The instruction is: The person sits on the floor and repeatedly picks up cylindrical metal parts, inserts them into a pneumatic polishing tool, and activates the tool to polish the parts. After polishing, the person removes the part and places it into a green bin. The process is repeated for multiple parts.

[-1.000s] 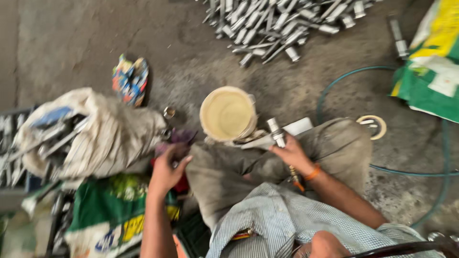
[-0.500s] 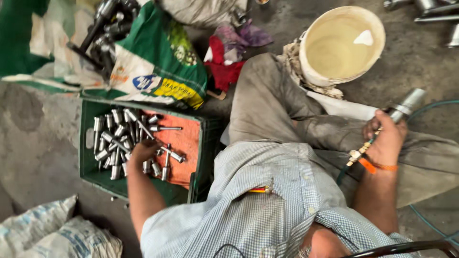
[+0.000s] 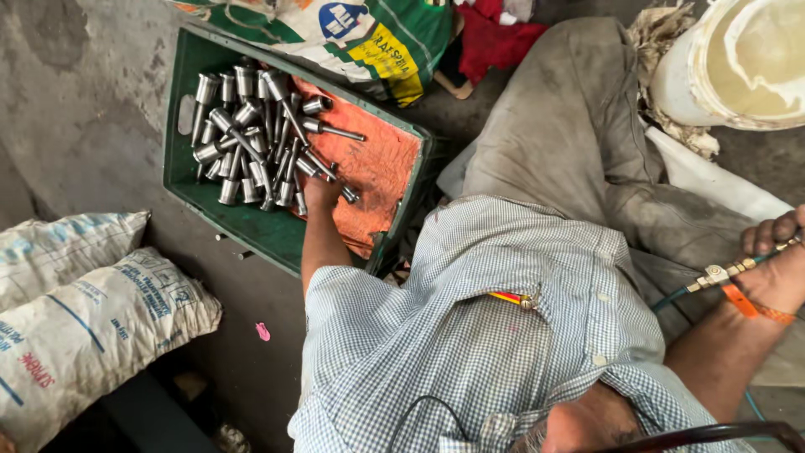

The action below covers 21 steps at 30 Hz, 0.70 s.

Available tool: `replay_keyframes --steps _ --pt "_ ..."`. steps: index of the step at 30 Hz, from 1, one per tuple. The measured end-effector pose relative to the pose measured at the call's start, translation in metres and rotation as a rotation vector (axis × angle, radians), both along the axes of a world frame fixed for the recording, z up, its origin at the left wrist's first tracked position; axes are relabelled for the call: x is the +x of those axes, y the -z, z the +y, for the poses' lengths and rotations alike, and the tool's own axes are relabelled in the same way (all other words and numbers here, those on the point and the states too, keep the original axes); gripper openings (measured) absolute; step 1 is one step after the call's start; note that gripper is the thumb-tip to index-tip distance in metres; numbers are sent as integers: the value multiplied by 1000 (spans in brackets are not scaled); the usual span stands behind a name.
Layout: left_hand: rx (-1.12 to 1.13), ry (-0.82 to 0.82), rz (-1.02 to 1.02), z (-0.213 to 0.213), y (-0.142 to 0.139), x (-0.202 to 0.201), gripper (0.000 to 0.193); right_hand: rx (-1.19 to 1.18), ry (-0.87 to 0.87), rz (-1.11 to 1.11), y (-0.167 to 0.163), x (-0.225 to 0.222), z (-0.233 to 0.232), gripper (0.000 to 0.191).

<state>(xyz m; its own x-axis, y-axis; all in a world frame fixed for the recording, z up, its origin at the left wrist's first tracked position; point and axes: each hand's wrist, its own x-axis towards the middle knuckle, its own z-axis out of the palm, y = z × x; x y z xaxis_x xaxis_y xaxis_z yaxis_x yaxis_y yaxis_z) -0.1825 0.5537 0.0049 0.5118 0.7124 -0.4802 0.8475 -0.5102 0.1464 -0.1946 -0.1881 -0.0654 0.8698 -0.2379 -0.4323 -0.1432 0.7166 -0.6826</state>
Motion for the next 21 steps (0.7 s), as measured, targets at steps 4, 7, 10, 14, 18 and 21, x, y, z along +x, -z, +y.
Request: replay_keyframes --steps 4,7,10,14,18,21 --pt "100 200 -219 -5 15 -4 60 -9 22 25 -10 -2 1 23" --pt "-16 194 -295 -11 23 0 63 -141 58 74 -26 2 13 26" --pt "-591 -184 -637 -19 19 3 35 -170 75 6 -48 6 29 17" --pt "-876 -669 -1006 -17 2 17 25 -154 109 47 -65 20 40 11" --pt "-416 -611 -1451 6 -30 46 61 -203 53 27 -62 19 45 14" --pt "-142 -561 -1691 32 -80 65 66 -317 -53 30 -58 15 51 17"
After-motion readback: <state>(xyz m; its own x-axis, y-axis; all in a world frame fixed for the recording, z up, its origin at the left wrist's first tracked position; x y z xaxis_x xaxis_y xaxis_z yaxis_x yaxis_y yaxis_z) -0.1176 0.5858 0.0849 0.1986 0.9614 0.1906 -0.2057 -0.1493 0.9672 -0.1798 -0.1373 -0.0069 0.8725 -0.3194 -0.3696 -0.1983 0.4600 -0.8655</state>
